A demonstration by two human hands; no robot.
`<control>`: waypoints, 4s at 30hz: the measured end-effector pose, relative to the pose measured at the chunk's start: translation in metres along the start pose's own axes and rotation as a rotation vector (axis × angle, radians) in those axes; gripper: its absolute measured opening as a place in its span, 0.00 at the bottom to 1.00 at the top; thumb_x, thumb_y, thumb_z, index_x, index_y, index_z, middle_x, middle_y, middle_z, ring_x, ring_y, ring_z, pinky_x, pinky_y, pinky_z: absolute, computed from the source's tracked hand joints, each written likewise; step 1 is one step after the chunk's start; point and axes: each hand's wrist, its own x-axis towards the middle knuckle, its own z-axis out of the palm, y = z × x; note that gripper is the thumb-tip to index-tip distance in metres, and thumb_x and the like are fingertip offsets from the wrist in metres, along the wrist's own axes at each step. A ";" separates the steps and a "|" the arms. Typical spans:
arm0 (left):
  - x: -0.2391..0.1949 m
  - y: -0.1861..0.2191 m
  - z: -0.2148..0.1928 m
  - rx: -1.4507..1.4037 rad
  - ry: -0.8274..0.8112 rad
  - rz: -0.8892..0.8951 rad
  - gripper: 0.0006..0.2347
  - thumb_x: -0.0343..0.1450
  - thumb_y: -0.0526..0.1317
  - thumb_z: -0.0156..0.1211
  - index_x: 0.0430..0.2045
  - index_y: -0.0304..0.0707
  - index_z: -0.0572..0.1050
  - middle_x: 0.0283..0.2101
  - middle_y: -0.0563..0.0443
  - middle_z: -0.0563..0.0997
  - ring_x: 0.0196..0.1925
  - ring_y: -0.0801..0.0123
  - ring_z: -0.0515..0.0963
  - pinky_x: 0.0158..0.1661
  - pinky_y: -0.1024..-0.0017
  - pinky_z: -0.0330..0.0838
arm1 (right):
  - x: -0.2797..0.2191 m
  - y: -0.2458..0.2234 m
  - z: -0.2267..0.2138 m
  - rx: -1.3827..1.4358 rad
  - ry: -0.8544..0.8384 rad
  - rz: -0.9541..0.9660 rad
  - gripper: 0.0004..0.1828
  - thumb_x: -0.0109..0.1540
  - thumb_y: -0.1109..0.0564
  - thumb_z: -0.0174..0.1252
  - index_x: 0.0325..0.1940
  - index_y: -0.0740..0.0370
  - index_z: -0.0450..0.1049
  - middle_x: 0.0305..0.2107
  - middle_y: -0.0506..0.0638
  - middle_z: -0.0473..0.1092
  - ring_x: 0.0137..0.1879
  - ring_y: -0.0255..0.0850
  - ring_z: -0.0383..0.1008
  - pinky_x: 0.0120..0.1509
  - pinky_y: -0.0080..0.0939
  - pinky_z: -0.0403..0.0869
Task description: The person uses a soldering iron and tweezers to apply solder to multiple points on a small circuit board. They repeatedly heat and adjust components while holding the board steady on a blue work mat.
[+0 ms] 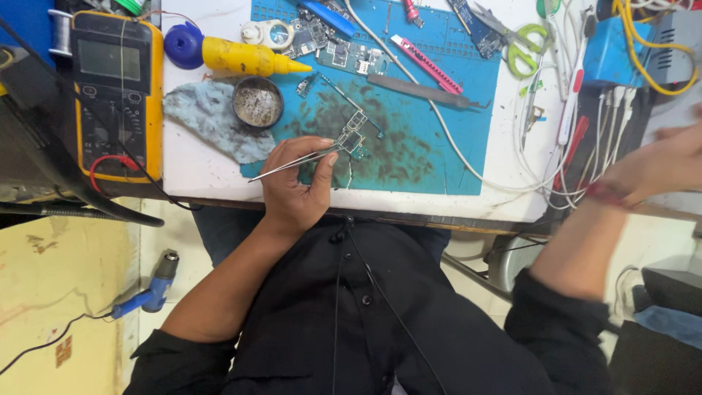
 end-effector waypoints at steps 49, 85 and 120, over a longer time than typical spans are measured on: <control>0.007 0.011 0.009 0.135 -0.112 -0.048 0.05 0.71 0.32 0.65 0.36 0.38 0.75 0.36 0.50 0.82 0.35 0.57 0.81 0.38 0.63 0.72 | -0.211 -0.160 0.044 0.212 -1.030 0.065 0.06 0.62 0.67 0.65 0.39 0.66 0.73 0.30 0.52 0.75 0.33 0.36 0.76 0.37 0.32 0.72; 0.006 0.009 0.008 0.132 -0.115 -0.028 0.05 0.71 0.32 0.66 0.37 0.39 0.75 0.37 0.50 0.82 0.38 0.58 0.82 0.40 0.64 0.73 | -0.210 -0.164 0.050 0.185 -1.038 -0.020 0.07 0.61 0.67 0.66 0.39 0.66 0.74 0.30 0.52 0.75 0.32 0.37 0.77 0.36 0.34 0.72; 0.005 0.008 0.008 0.132 -0.128 -0.028 0.06 0.71 0.32 0.66 0.37 0.39 0.75 0.37 0.50 0.82 0.37 0.58 0.82 0.40 0.64 0.72 | -0.217 -0.157 0.039 0.171 -0.962 0.149 0.06 0.63 0.67 0.64 0.42 0.66 0.74 0.31 0.50 0.76 0.34 0.31 0.74 0.39 0.31 0.71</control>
